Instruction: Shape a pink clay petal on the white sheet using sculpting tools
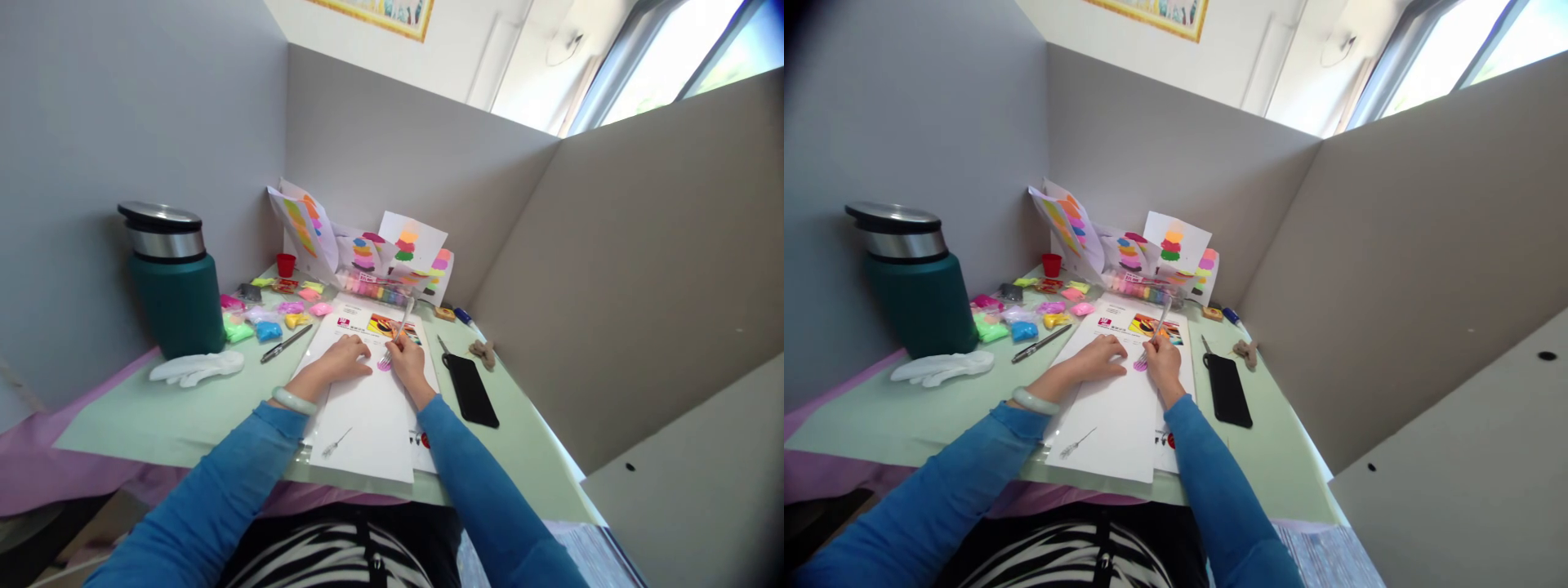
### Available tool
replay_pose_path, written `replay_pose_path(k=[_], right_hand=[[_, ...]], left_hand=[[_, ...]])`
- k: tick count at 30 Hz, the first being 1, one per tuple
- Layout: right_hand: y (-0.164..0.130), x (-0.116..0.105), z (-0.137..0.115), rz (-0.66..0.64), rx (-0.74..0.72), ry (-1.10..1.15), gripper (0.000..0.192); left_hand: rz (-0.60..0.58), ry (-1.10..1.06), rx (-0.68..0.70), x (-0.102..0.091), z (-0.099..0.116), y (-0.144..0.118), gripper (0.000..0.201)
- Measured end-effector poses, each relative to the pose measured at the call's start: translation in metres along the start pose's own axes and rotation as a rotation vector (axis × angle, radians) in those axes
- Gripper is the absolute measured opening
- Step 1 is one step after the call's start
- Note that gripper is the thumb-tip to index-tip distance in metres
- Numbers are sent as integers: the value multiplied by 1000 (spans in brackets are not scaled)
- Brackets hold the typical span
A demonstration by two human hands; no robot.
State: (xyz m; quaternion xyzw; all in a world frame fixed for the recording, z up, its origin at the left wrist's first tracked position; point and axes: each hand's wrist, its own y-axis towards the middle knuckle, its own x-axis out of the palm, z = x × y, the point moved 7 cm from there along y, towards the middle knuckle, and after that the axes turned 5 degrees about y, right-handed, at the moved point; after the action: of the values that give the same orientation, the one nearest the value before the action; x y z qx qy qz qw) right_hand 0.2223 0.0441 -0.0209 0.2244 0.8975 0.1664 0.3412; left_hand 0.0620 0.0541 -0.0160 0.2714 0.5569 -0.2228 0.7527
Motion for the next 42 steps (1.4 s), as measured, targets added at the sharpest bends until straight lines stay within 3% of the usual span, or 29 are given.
replay_pose_path(k=[11,18,27,42], right_hand=[[-3,-11,1,66,41,-35,18],[-7,-32,2,239,56,72,25],[-10,-14,-7,79,-28,78,21],[-12,-4,-7,13,-30,-168,18]], left_hand=[[-4,-13,-11,2,-2,1,37],[-5,-14,-3,1,-2,1,36],[-3,-9,-11,1,-2,1,35],[-10,9,-10,2,-2,1,37]])
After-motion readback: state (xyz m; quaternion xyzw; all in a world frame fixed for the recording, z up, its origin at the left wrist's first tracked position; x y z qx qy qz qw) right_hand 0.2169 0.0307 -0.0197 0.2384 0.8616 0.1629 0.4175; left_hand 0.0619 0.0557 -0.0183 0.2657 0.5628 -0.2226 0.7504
